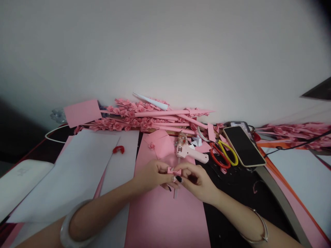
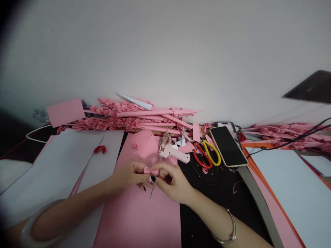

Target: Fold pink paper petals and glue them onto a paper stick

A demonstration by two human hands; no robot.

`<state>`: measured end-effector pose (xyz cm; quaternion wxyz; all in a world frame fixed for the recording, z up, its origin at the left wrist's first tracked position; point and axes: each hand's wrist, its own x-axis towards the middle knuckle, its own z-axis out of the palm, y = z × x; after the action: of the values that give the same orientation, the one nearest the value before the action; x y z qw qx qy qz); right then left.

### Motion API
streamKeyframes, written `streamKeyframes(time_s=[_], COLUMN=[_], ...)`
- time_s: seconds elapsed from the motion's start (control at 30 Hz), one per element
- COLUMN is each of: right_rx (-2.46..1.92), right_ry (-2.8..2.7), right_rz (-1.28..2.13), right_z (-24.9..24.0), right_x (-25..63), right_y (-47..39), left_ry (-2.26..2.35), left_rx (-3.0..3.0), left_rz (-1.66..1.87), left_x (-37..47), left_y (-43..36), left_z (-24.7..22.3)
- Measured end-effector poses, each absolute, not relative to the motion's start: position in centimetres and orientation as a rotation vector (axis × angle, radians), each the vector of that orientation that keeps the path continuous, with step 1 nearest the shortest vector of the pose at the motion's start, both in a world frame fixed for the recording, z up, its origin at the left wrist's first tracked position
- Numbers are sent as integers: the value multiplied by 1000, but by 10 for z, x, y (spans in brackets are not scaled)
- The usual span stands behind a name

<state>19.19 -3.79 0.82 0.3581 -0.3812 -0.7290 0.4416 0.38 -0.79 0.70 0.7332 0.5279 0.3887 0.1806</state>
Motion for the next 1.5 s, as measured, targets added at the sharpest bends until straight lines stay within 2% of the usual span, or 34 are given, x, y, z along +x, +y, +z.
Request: streamKeyframes(time_s=[0.17, 0.47, 0.7, 0.93, 1.2, 1.5], right_rx=[-970, -883, -814, -1052, -1074, -1009], right_ry=[-1866, -2036, -1999, -1840, -2321, -2315], right_rz=[1189, 1006, 1094, 1046, 937, 919], right_z=[7, 10, 15, 12, 8, 11], right_x=[191, 197, 198, 196, 194, 191], right_y=[-37, -35, -30, -35, -33, -37], left_ry=[853, 840, 727, 721, 726, 733], left_rx=[1139, 1104, 1122, 1233, 1296, 1288], left_rz=[374, 330, 286, 294, 326, 309], left_x=[4, 1, 0, 4, 7, 8], left_y=[-7, -4, -4, -10, -17, -17], left_z=[6, 12, 16, 19, 9, 11])
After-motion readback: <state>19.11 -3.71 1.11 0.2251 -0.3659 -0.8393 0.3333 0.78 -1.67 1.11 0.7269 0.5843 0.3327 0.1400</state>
